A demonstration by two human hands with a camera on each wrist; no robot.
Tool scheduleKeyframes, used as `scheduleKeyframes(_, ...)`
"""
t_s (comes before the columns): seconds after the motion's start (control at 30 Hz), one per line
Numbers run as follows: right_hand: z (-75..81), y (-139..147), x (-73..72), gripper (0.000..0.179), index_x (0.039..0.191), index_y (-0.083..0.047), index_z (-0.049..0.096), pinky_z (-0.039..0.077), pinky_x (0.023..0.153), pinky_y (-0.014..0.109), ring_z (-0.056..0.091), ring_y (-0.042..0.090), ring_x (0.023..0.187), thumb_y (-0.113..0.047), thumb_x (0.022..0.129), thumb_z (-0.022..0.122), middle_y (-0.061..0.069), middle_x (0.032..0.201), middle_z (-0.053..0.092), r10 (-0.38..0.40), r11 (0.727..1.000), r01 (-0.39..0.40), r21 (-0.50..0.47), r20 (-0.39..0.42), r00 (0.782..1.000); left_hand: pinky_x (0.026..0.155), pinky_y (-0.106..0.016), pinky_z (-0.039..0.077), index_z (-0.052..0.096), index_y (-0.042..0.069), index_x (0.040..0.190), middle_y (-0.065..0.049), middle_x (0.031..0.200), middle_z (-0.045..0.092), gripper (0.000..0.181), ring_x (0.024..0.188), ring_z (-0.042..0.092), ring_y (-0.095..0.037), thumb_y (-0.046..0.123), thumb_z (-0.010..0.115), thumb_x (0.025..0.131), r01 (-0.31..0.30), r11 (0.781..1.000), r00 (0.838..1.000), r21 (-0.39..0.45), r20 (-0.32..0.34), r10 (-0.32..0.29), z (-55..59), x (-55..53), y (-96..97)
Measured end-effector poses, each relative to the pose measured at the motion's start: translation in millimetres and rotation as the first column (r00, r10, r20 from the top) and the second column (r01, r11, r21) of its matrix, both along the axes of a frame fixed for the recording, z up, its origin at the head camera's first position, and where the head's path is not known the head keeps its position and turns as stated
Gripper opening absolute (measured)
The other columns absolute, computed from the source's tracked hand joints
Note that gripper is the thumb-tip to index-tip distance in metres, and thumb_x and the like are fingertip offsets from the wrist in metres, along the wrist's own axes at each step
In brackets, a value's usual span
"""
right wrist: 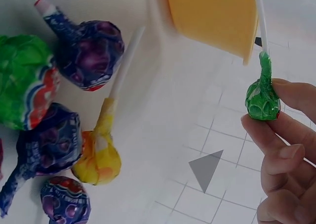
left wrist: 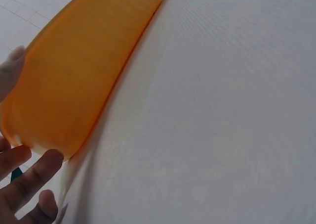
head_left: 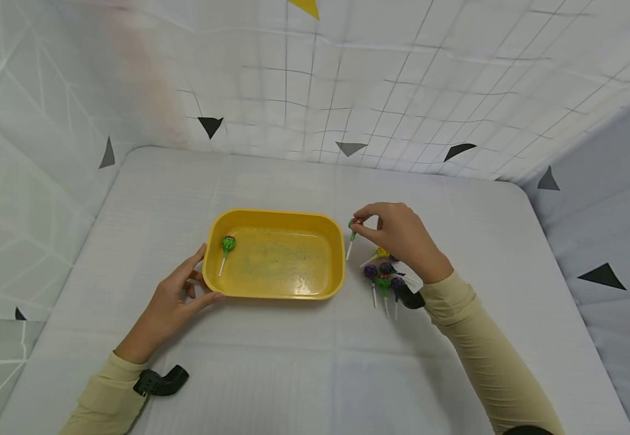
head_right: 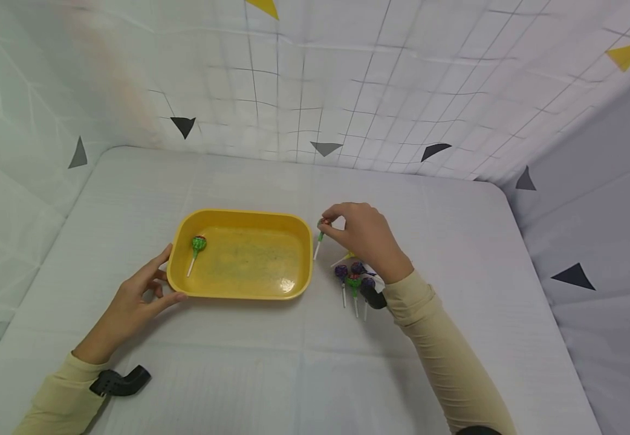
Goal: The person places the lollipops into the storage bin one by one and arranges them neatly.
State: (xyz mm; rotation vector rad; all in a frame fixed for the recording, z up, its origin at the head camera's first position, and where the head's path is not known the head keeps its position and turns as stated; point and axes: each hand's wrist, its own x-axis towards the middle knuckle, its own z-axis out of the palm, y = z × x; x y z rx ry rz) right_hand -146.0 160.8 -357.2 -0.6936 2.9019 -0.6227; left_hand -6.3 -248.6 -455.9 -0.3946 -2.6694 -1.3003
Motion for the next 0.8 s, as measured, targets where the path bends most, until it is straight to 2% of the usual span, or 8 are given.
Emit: scheduleKeyframes(0.8, 8.0, -17.1, -2.2, 0.022, 0.114, -0.018, 0.079, 0.045, 0.057, 0.03, 0.054, 0.017, 0.065, -0.032, 0.098, 0.073, -0.001, 0.109, 0.079, 0.031, 0.999, -0.031, -0.007, 0.016, 0.999, 0.065, -0.021, 0.044, 0.031, 0.009, 0.163, -0.01, 0.102, 0.069, 0.101, 0.074, 0.051, -0.014, 0.004, 0.088, 0.08, 0.011, 1.0, 1.0, 0.008, 0.005, -0.011, -1.3, -1.2, -1.8)
